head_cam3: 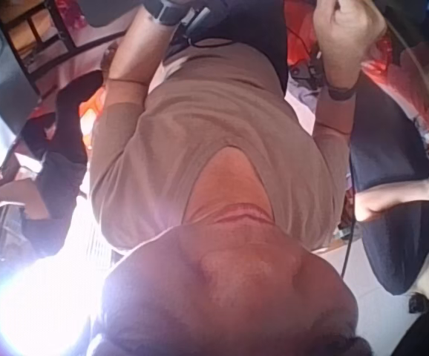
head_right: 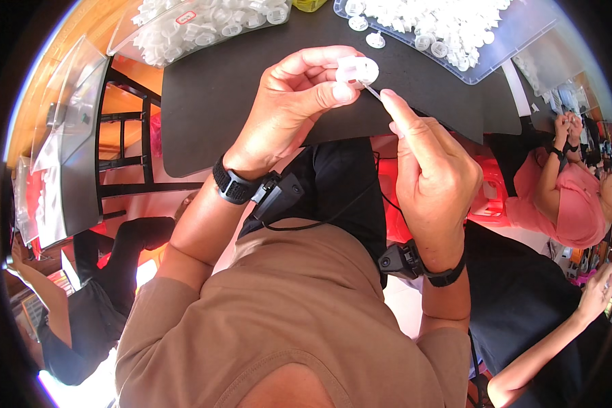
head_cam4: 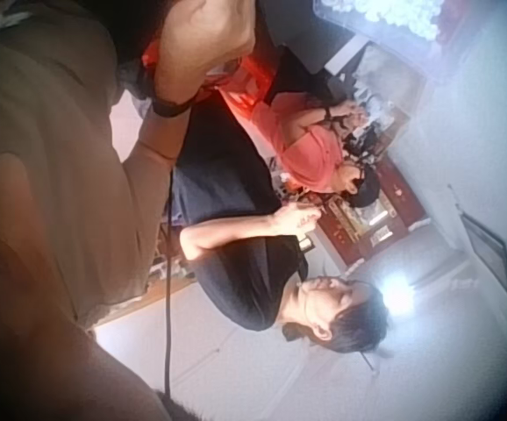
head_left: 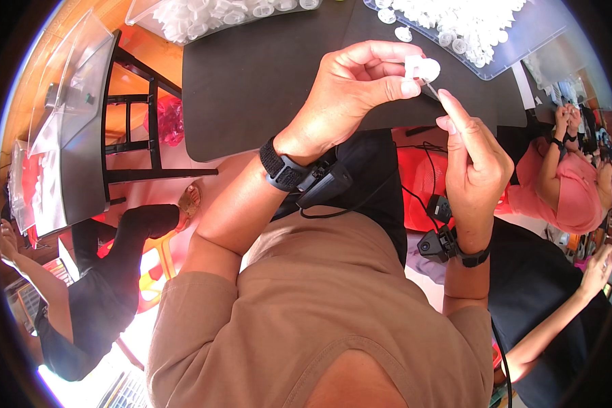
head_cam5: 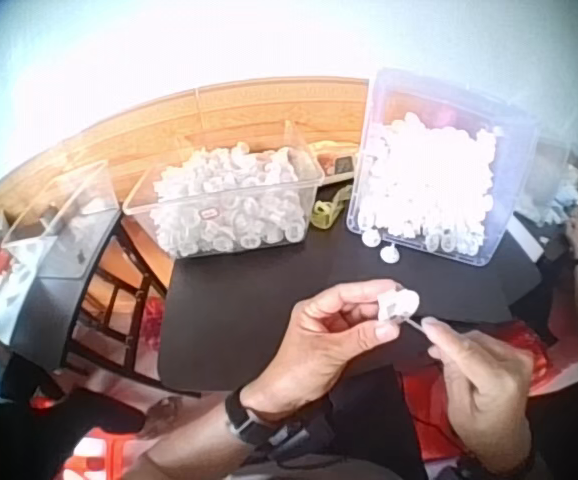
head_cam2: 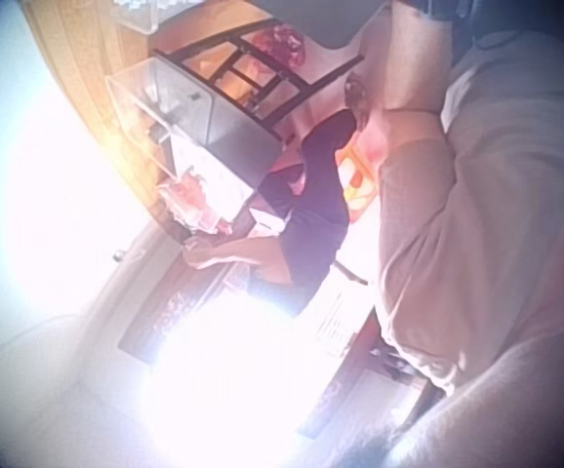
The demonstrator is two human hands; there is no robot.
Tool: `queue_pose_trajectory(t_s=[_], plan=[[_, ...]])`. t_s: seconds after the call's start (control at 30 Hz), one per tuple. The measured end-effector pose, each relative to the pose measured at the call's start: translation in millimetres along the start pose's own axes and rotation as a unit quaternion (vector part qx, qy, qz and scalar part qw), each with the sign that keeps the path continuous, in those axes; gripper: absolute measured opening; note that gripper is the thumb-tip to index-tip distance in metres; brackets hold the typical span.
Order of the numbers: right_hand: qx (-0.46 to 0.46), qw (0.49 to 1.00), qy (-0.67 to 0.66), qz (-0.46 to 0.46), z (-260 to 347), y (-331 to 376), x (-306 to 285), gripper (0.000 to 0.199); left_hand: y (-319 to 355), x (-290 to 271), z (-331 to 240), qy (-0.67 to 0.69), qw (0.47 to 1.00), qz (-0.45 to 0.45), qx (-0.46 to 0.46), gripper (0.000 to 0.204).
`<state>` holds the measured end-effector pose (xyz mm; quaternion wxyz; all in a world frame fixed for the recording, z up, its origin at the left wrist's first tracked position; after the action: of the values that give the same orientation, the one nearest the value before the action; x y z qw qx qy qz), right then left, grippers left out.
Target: Cleaning and deburring small white plastic components using a metal pick tool.
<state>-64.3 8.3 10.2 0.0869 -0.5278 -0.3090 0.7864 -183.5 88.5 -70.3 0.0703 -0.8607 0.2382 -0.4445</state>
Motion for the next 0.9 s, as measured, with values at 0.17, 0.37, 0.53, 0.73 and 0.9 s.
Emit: queue_pose_trajectory(t_s=[0.17,0.37,0.53,0.73,0.9], plan=[[0.0,1.0,0.017,-0.018,1.4,0.2,-2.5,0.036,0.3,-0.3,0.2,-0.012,1.0,0.0,0.0,0.037],[-0.035,0.997,0.04,-0.06,2.1,-0.3,-6.8,0.032,-0.1,1.0,-0.5,-0.006,1.0,0.008,0.009,0.036],[-0.016,0.998,0.054,-0.039,3.9,-1.5,-8.0,0.03,-0.6,1.9,-0.4,0.002,1.0,0.01,0.015,0.035],[0.022,0.998,0.062,0.004,0.7,-0.4,-1.8,0.026,0.0,0.7,-0.1,-0.003,1.0,0.01,0.015,0.035],[0.019,0.999,0.037,-0.004,-1.1,0.6,-1.5,0.019,0.6,-0.7,2.0,0.005,1.0,-0.003,0.002,0.034]])
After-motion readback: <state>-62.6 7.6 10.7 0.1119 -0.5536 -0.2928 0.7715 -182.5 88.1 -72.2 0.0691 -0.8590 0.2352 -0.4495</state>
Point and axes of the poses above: each hand's wrist, its own y-axis away from the middle knuckle, its own x-axis out of the palm, z = x × y, the point moved 9 cm from there along -y, towards the middle knuckle, and after that the axes turned 11 degrees about y, right-handed, at the moved point
